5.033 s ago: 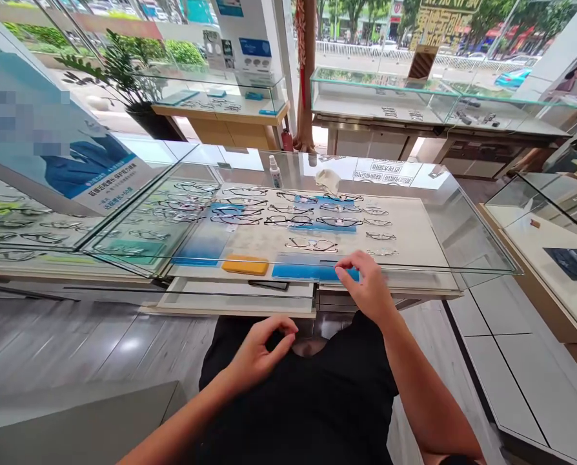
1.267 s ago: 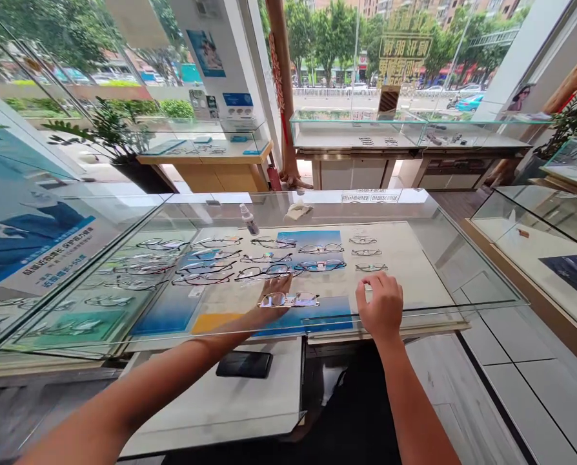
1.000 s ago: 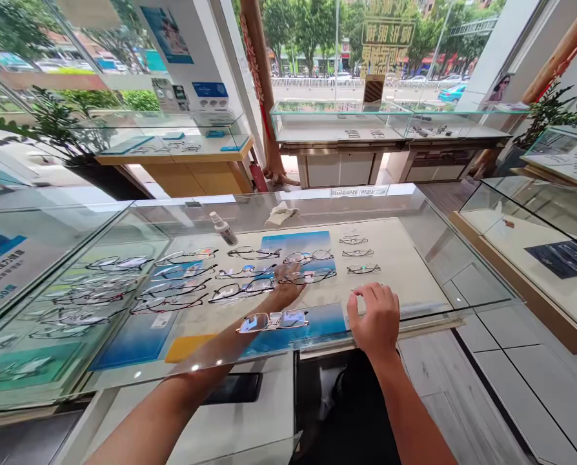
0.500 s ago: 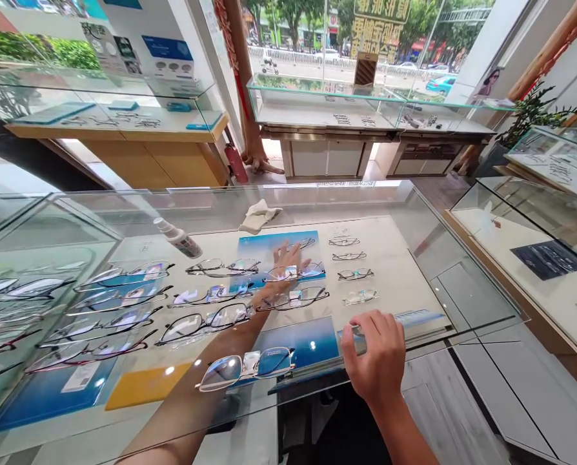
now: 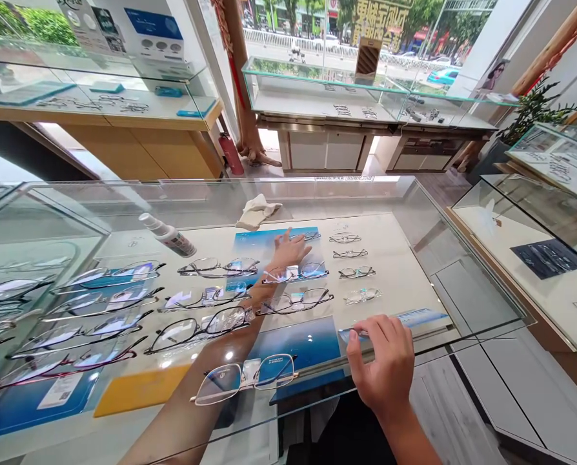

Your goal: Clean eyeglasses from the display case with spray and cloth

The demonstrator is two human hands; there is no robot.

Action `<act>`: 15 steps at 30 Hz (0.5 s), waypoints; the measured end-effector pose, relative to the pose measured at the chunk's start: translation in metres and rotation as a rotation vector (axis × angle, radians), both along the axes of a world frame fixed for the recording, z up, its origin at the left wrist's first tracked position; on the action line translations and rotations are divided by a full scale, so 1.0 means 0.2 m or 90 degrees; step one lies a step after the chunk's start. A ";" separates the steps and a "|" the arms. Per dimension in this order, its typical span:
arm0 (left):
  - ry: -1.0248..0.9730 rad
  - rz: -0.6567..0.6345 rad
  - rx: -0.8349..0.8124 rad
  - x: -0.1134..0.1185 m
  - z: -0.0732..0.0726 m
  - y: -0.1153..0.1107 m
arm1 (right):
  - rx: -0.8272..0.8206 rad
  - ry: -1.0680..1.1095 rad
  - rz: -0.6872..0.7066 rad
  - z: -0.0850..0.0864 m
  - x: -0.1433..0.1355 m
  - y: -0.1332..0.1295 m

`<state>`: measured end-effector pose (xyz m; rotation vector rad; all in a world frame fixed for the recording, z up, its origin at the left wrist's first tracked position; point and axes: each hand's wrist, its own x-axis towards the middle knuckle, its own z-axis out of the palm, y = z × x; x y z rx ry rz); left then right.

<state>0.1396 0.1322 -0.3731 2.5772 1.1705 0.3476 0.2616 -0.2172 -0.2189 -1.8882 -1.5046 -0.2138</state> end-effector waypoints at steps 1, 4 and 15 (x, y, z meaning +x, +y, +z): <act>-0.003 -0.006 0.000 0.00 0.00 0.01 | -0.003 0.001 0.000 0.00 0.00 0.00; -0.007 -0.015 -0.007 0.00 0.02 0.03 | -0.004 -0.003 -0.001 0.00 0.00 0.00; -0.032 -0.020 -0.024 -0.02 0.05 0.07 | -0.005 -0.021 -0.002 0.00 0.00 -0.01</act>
